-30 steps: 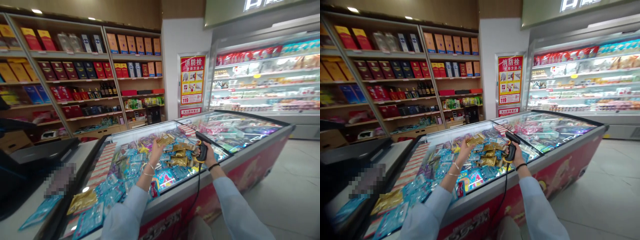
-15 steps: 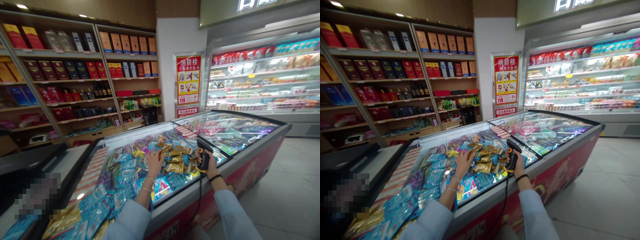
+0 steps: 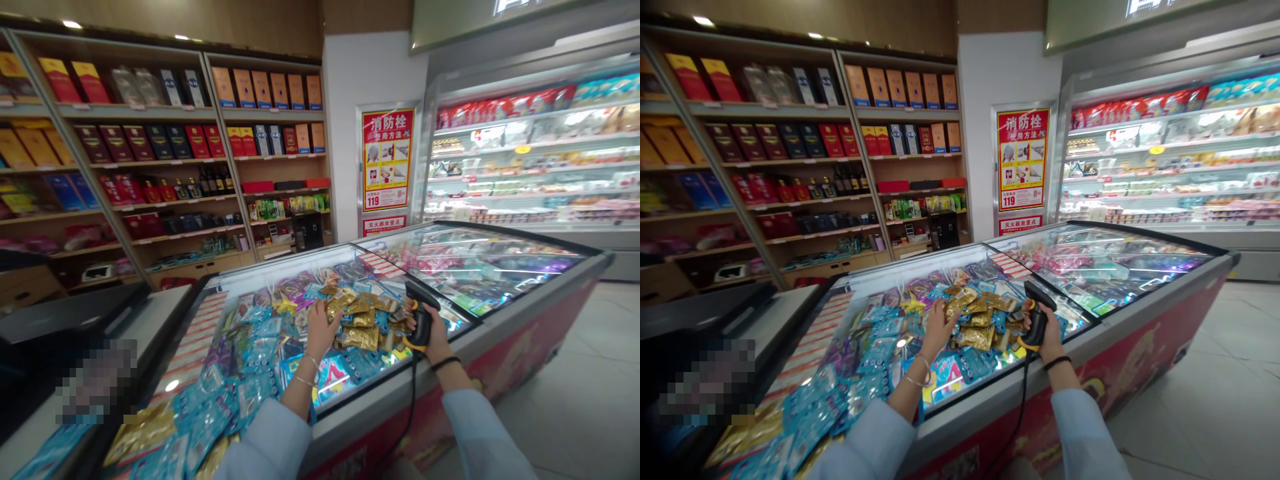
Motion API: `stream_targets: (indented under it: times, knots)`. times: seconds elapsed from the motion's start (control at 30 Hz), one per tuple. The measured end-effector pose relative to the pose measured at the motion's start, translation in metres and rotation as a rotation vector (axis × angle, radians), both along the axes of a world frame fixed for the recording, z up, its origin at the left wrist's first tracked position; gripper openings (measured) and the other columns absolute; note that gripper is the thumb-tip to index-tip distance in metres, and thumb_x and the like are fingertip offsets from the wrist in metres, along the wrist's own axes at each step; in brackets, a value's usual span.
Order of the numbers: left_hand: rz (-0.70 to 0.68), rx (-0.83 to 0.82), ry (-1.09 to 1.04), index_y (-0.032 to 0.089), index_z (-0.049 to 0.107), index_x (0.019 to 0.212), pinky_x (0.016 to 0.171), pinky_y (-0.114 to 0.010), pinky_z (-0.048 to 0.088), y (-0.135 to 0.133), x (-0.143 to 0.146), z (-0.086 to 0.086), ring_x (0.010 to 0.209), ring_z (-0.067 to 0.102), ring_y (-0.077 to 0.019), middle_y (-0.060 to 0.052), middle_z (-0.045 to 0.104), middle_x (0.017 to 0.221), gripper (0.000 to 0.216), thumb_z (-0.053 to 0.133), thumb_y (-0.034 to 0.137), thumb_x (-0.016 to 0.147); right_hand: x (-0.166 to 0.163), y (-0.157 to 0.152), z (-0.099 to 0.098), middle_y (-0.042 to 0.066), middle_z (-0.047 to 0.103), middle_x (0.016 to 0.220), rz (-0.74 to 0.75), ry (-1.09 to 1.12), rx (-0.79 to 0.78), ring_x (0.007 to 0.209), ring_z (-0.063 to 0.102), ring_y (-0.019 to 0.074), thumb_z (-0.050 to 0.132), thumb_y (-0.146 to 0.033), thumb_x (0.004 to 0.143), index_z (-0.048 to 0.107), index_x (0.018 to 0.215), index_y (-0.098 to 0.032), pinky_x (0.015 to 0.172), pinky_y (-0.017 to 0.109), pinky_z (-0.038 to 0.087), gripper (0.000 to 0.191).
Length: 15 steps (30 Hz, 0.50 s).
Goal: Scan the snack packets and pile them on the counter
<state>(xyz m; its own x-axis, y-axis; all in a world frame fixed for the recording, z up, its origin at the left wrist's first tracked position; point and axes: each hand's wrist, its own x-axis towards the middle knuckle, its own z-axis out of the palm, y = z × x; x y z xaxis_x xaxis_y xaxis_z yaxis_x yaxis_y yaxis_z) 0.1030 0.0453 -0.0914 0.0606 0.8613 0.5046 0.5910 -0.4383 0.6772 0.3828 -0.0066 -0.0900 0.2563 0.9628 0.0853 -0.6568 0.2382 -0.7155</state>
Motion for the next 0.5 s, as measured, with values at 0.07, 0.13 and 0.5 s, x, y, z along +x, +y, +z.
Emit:
stream_targets:
  times: [0.07, 0.13, 0.5]
  knots:
    - [0.003, -0.002, -0.022, 0.015, 0.05, 0.13, 0.116, -0.045, 0.029, 0.0, -0.001, 0.0, 0.137, 0.041, -0.0299, -0.021, 0.045, 0.142, 0.06, 0.053, 0.057, 0.087, -0.001, 0.0, 0.001, -0.001, 0.054, 0.057, -0.003, 0.005, 0.012, 0.041, 0.045, 0.0115, 0.069, -0.038, 0.063, 0.058, 0.074, -0.021, 0.034, 0.024, 0.04, 0.023]
    - [0.005, -0.01, -0.028, 0.015, 0.05, 0.131, 0.116, -0.045, 0.029, 0.001, -0.001, -0.001, 0.137, 0.041, -0.03, -0.02, 0.045, 0.142, 0.061, 0.053, 0.057, 0.087, -0.002, 0.0, 0.002, 0.0, 0.057, 0.061, -0.014, 0.008, 0.024, 0.042, 0.045, 0.0111, 0.069, -0.038, 0.063, 0.059, 0.076, -0.021, 0.034, 0.024, 0.04, 0.023]
    - [-0.016, 0.115, -0.199, 0.016, 0.049, 0.129, 0.117, -0.043, 0.027, -0.003, -0.02, 0.05, 0.137, 0.039, -0.0259, -0.018, 0.046, 0.14, 0.051, 0.05, 0.05, 0.092, -0.023, -0.021, 0.03, 0.0, 0.058, 0.067, -0.09, -0.023, 0.157, 0.041, 0.041, 0.0091, 0.067, -0.04, 0.065, 0.06, 0.082, -0.022, 0.034, 0.024, 0.035, 0.026]
